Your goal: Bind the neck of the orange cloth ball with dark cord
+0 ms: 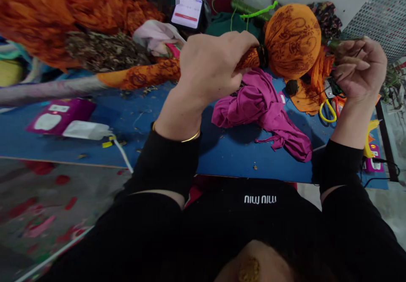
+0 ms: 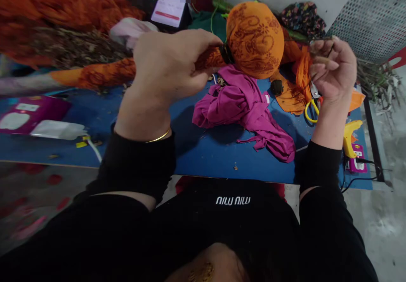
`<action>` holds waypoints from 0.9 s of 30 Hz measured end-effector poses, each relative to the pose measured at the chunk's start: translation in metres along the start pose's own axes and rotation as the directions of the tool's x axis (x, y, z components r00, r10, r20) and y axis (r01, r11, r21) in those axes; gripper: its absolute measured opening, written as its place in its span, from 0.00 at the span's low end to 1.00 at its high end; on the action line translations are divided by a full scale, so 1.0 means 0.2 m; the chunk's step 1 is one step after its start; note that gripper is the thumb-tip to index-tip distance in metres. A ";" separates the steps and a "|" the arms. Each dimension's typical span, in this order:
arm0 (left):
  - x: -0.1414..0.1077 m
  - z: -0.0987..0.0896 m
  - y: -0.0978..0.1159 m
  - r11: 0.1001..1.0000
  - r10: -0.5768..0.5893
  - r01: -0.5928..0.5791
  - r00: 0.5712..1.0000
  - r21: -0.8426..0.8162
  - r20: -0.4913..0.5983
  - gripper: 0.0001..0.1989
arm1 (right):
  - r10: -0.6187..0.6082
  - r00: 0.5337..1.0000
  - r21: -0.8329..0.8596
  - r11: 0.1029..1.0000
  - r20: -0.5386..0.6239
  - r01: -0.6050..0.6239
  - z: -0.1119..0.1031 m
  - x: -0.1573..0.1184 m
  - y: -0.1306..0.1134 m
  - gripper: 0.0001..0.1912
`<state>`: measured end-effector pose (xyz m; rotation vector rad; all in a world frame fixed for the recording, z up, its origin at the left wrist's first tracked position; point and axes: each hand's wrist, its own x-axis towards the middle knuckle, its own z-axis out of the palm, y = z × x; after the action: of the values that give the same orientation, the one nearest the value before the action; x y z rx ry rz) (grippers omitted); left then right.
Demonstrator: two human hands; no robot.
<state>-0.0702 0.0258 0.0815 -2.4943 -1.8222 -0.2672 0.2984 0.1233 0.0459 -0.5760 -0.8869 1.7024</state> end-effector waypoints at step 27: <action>0.24 0.27 -0.13 0.623 0.128 -0.246 0.969 -0.742 -0.213 0.19 | -0.519 0.752 -0.872 0.026 0.407 0.490 0.53 -0.13 0.75 0.20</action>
<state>-0.0740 0.0870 0.0343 -3.0127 -1.5571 -1.4524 0.1388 0.0485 -0.0105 -0.9091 -1.8824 0.2314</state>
